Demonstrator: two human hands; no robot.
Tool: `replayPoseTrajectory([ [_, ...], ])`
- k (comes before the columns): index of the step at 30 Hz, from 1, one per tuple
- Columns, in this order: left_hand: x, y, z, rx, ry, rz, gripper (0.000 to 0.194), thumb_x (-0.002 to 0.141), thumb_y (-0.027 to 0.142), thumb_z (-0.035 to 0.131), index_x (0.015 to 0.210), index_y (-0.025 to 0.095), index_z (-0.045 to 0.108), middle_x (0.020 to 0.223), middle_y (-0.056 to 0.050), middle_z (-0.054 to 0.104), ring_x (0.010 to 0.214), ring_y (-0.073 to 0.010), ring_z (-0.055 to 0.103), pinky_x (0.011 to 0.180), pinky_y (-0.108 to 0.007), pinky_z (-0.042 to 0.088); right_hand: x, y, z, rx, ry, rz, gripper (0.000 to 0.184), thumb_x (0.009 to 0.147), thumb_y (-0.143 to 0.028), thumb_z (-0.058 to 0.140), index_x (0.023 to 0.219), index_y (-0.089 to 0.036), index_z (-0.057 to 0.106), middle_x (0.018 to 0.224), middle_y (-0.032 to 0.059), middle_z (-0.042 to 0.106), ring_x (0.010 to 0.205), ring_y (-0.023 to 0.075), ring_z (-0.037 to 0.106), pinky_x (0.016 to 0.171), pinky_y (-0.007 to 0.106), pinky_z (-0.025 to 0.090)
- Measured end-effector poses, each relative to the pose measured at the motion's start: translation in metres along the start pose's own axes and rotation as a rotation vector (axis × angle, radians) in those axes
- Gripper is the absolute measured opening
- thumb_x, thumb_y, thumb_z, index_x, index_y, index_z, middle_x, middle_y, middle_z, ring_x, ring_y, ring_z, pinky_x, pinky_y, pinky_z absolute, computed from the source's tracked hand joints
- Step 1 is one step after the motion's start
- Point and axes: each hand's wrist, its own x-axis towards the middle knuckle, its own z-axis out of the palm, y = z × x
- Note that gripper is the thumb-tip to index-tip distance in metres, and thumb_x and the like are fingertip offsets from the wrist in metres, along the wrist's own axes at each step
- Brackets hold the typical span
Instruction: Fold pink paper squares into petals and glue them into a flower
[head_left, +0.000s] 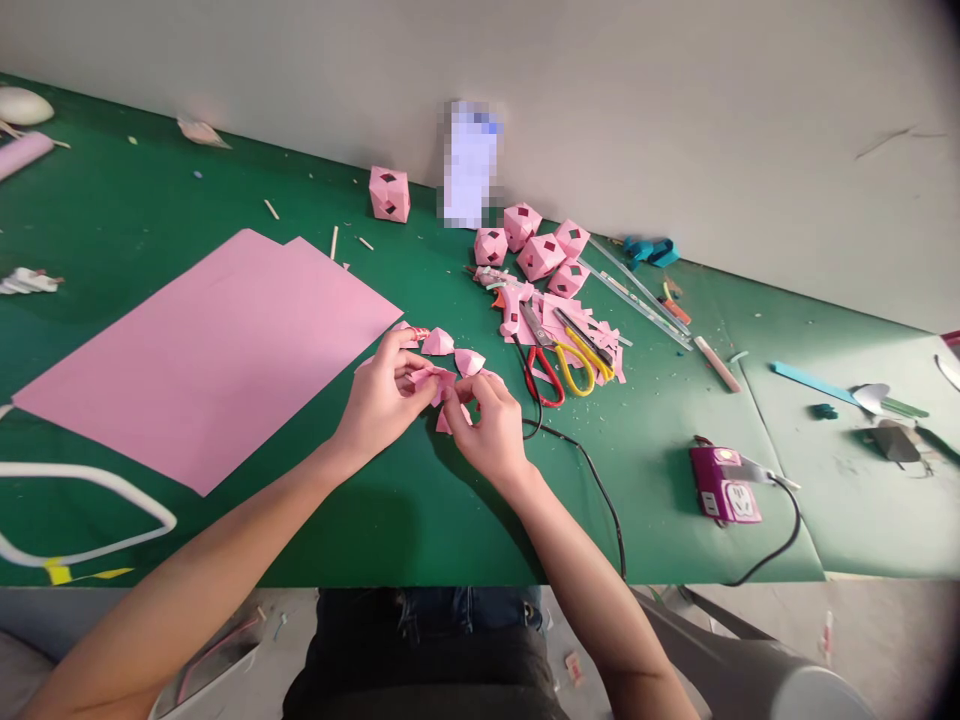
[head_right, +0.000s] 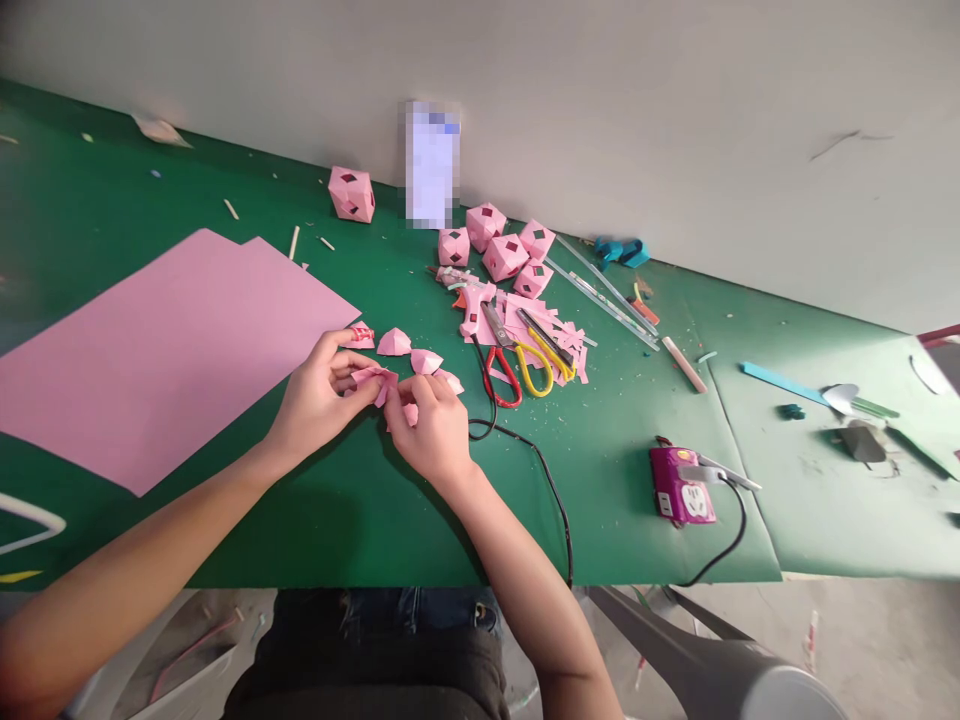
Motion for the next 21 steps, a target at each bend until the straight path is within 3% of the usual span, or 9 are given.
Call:
replayPoseTrajectory([
  [6, 0.0, -0.003, 0.0, -0.078, -0.007, -0.031, 0.048, 0.087, 0.03, 0.076, 0.128, 0.024, 0.051, 0.101, -0.004, 0.08, 0.098, -0.0233, 0.084, 0.081, -0.033, 0.069, 0.0, -0.001, -0.003, 0.065, 0.001, 0.043, 0.022, 0.103, -0.03, 0.061, 0.082, -0.025, 0.062, 0.073, 0.0011, 0.071, 0.07, 0.0181, 0.065, 0.065, 0.031, 0.053],
  [9, 0.0, -0.002, 0.0, -0.058, -0.012, -0.046, 0.049, 0.085, 0.032, 0.079, 0.126, 0.024, 0.052, 0.096, -0.002, 0.08, 0.093, -0.0225, 0.084, 0.082, -0.033, 0.069, 0.001, -0.001, -0.004, -0.003, 0.063, 0.049, 0.009, 0.1, -0.033, 0.067, 0.1, -0.024, 0.07, 0.091, 0.0052, 0.077, 0.08, 0.0207, 0.069, 0.071, 0.034, 0.058],
  [12, 0.0, -0.001, 0.0, -0.019, -0.045, -0.049, 0.051, 0.084, 0.032, 0.078, 0.127, 0.024, 0.053, 0.091, 0.0, 0.079, 0.082, -0.0206, 0.082, 0.077, -0.033, 0.069, 0.002, 0.001, -0.006, -0.074, 0.058, -0.049, 0.019, 0.103, -0.031, 0.067, 0.12, -0.025, 0.073, 0.109, 0.0093, 0.08, 0.094, 0.024, 0.071, 0.081, 0.039, 0.061],
  [17, -0.001, 0.002, -0.001, 0.02, -0.083, -0.08, 0.05, 0.081, 0.026, 0.076, 0.126, 0.023, 0.054, 0.086, 0.001, 0.077, 0.071, -0.0168, 0.077, 0.068, -0.029, 0.065, 0.004, 0.01, -0.006, -0.166, 0.071, -0.255, 0.016, 0.108, -0.024, 0.063, 0.108, -0.026, 0.078, 0.098, 0.0068, 0.082, 0.09, 0.023, 0.071, 0.083, 0.037, 0.061],
  [21, -0.001, 0.004, -0.001, 0.032, -0.093, -0.096, 0.05, 0.082, 0.026, 0.076, 0.127, 0.023, 0.055, 0.087, 0.002, 0.077, 0.071, -0.0156, 0.076, 0.069, -0.027, 0.064, 0.005, 0.015, -0.006, -0.23, 0.086, -0.299, 0.014, 0.108, -0.024, 0.064, 0.104, -0.025, 0.077, 0.092, 0.0056, 0.082, 0.089, 0.0225, 0.07, 0.079, 0.036, 0.059],
])
